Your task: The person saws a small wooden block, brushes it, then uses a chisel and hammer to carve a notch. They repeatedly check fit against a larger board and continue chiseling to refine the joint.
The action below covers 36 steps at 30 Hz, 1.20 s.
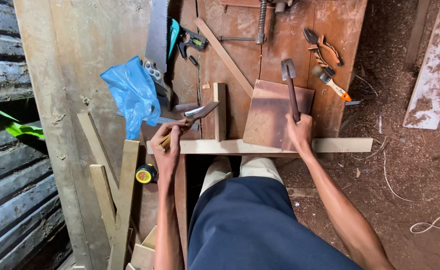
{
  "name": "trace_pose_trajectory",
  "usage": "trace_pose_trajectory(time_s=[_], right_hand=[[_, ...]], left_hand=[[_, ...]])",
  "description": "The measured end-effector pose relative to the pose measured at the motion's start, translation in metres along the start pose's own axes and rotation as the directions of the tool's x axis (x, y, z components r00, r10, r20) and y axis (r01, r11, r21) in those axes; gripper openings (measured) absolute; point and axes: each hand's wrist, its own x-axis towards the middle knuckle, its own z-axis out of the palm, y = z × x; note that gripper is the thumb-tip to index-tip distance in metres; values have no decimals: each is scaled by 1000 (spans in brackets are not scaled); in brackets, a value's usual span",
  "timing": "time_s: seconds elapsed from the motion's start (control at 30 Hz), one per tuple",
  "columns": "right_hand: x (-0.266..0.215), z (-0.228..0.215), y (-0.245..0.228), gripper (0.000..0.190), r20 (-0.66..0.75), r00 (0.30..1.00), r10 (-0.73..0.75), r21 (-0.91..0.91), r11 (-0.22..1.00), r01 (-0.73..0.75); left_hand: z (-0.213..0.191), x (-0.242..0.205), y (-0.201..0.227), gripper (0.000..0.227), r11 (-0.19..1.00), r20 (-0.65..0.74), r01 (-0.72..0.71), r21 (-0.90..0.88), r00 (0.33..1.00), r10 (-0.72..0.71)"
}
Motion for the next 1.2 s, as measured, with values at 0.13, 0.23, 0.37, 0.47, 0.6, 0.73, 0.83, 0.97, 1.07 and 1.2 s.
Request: trace_pose_trajectory(time_s=[0.13,0.23,0.37,0.47,0.6,0.73,0.83,0.97,1.07,1.2], right_hand=[[16,0,-7,42,-16,999,-52,-70,996,50],[33,1,-18,43,-55,988,-143,-75,987,139],[45,-5,-29,48,-41,991,-131,-111,986,126],[54,-9,-42,36,-43,990,-134,-102,986,129],[47,-10,-50,41,9,997,-70,-98,993,71],[51,-11,-54,37,-18,983,-181,-109,978,178],[50,-12,-53,41,-1,985,-175,-130,976,174],[52,-14,-54,44,7,985,-173,-121,978,172],[52,-16,-54,42,20,983,-180,-117,977,181],[52,-16,-56,41,35,988,-151,-157,975,155]], left_hand=[[1,-3,-10,19,996,-29,21,82,999,-18],[-4,-1,-20,21,996,-104,79,-31,991,-82],[-19,14,-42,14,920,-254,160,-359,932,-261],[-27,23,-57,12,879,-336,140,-455,888,-315],[-33,23,-80,22,851,-436,199,-485,790,-432],[-40,35,-110,31,852,-469,202,-483,762,-447],[-48,37,-132,30,845,-485,224,-486,735,-474],[-58,45,-151,27,843,-439,242,-481,766,-470],[-63,48,-158,28,824,-404,260,-504,772,-490],[-67,49,-163,30,797,-401,283,-534,745,-534]])
